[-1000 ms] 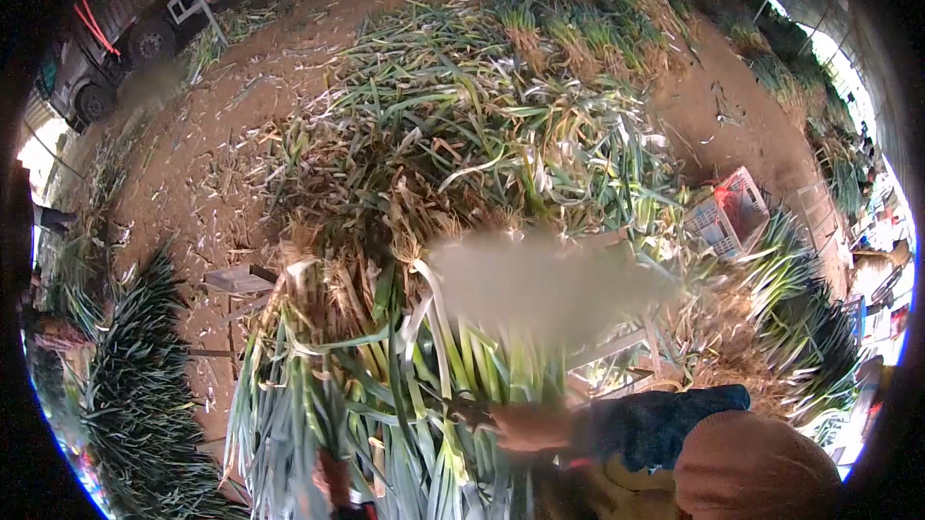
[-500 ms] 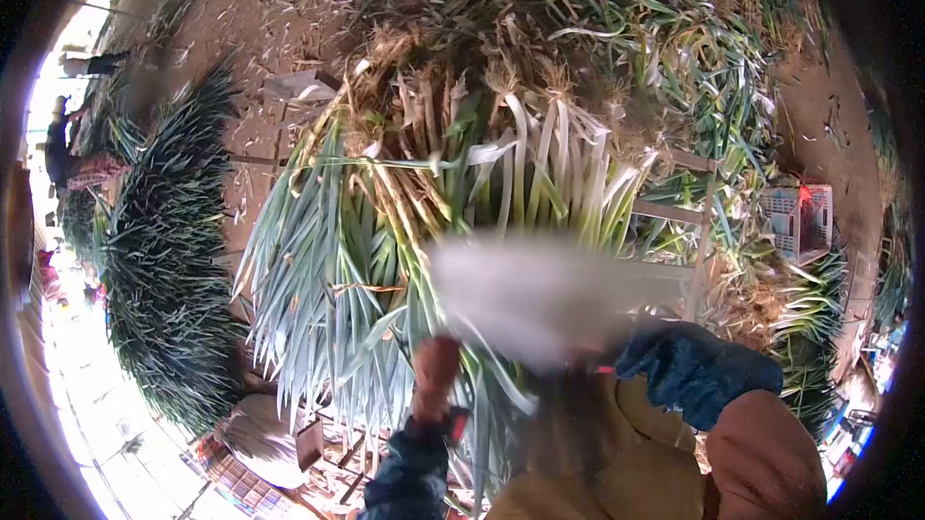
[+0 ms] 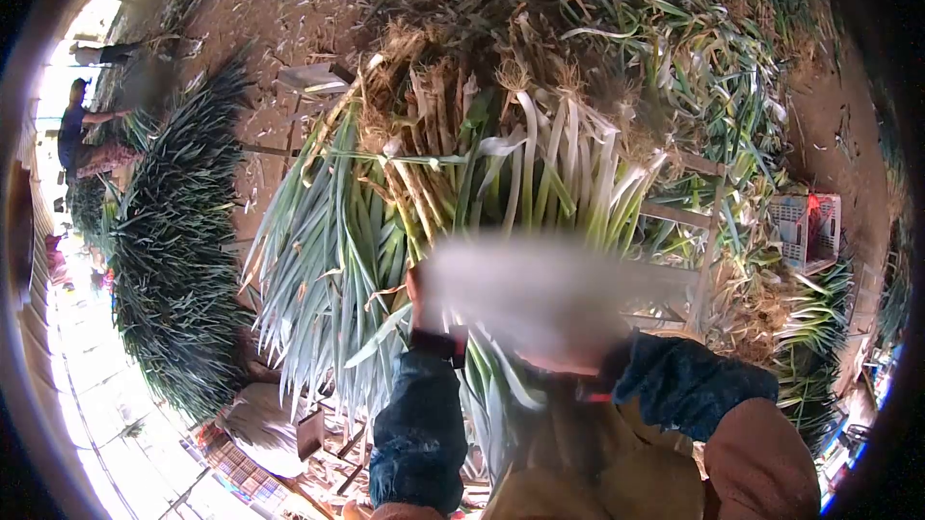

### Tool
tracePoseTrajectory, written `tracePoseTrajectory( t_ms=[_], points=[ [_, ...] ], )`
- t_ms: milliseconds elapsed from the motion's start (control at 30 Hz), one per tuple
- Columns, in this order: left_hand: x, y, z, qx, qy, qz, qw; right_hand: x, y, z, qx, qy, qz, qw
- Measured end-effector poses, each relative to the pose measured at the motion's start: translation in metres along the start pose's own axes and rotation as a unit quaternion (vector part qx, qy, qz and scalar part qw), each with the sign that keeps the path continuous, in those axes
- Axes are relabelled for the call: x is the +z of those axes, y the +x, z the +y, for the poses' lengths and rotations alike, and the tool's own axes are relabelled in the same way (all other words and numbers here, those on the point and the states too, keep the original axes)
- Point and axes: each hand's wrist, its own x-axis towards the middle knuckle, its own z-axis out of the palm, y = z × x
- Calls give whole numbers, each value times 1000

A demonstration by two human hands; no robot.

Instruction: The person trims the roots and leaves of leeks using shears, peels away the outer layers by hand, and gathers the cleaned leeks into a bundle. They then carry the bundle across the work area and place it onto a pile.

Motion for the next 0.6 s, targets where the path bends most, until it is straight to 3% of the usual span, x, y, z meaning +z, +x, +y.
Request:
tracePoseTrajectory(
  t_ms=[33, 100, 233, 333, 367, 467, 500, 600],
  points=[
    [-3, -6, 2, -57, -107, -40, 992, -1, -1, -3, 24, 9, -32, 999],
    [5, -27, 36, -58, -78, -97, 991, -3, -5, -4, 63, 35, -69, 995],
    [25, -37, 24, -61, -13, -74, 995, -36, -21, -16, 82, 27, -98, 991],
    [33, -40, 37, 0, 259, 7, 966, -37, -33, -25, 85, -33, -125, 988],
    [36, -33, 22, 45, 219, 61, 973, -32, -35, -24, 87, -54, -132, 986],
    [31, -31, 13, 4, 360, 33, 932, 21, -21, 25, 44, 16, 39, 998],
    [33, -32, 19, 5, 346, 45, 937, 14, -7, 29, 95, 22, -3, 995],
    [35, -45, 30, -8, 333, 83, 939, -3, 1, 23, 83, 5, -8, 997]
  ],
)
